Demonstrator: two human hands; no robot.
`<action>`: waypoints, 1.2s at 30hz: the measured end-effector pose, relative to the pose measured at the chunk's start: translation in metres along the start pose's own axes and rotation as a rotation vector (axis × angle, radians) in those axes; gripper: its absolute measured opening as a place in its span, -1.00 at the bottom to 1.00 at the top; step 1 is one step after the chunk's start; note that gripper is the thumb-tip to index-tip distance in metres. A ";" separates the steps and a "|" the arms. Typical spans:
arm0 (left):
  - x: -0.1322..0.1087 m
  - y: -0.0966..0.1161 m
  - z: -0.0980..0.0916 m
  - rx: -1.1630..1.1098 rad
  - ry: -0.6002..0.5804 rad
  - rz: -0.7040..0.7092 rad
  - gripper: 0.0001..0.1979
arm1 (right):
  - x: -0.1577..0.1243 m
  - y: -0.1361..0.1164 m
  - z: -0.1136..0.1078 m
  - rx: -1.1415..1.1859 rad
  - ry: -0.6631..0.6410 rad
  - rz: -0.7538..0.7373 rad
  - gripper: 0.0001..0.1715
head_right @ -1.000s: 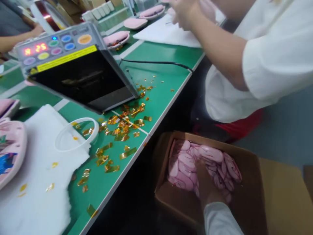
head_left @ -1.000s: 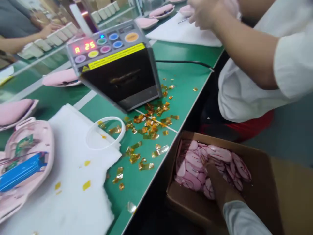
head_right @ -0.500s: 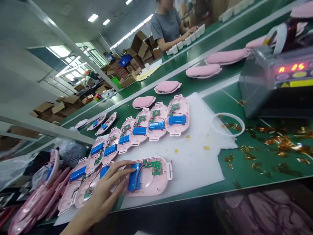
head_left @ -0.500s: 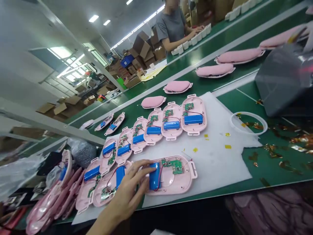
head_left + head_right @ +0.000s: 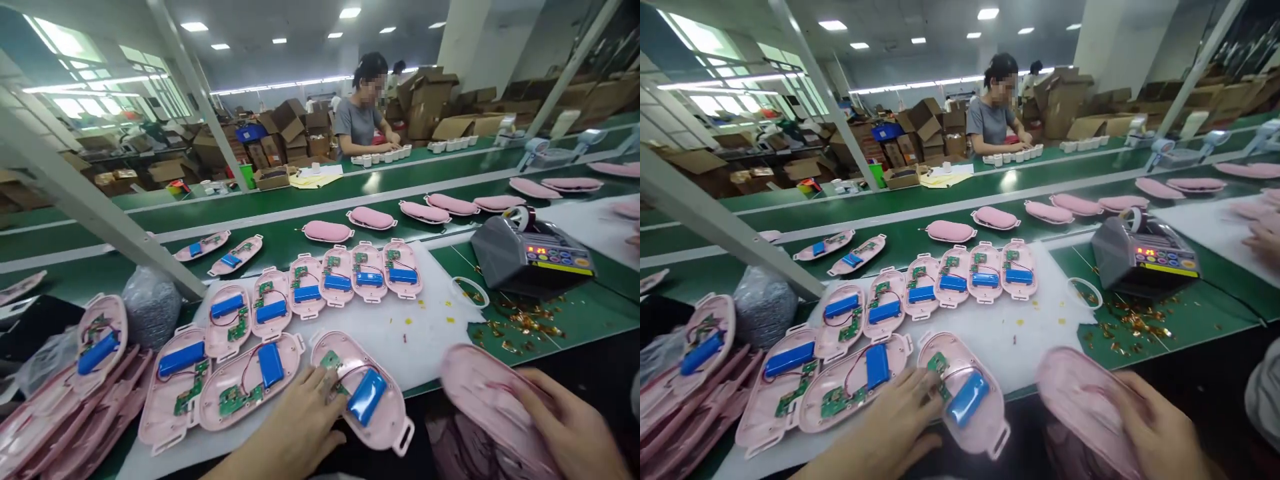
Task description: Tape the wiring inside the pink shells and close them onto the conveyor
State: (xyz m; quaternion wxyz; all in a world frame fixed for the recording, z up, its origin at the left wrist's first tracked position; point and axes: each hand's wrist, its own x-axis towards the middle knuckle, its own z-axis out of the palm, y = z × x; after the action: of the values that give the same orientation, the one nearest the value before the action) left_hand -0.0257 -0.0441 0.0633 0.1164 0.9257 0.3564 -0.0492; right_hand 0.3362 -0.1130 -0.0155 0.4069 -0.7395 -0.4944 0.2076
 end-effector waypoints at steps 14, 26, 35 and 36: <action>-0.021 -0.040 0.040 0.106 0.365 -0.244 -0.82 | 0.086 -0.126 0.092 -0.166 -0.388 -0.257 -0.55; -0.032 -0.069 -0.011 0.135 0.256 0.076 -0.82 | 0.064 -0.130 0.099 0.816 -0.711 0.387 -0.47; 0.010 -0.036 0.014 -1.120 0.655 -0.230 -0.83 | 0.035 -0.137 0.123 0.677 -0.268 0.013 -0.39; 0.015 -0.029 0.017 -1.027 0.757 -0.234 -0.84 | 0.030 -0.139 0.126 0.645 -0.240 -0.028 -0.42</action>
State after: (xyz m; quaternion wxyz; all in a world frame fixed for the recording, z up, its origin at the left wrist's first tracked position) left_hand -0.0342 -0.0184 0.0392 0.4044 0.6605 0.4497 0.4449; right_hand 0.1815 -0.0114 0.0265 0.5616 -0.5362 -0.4578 0.4331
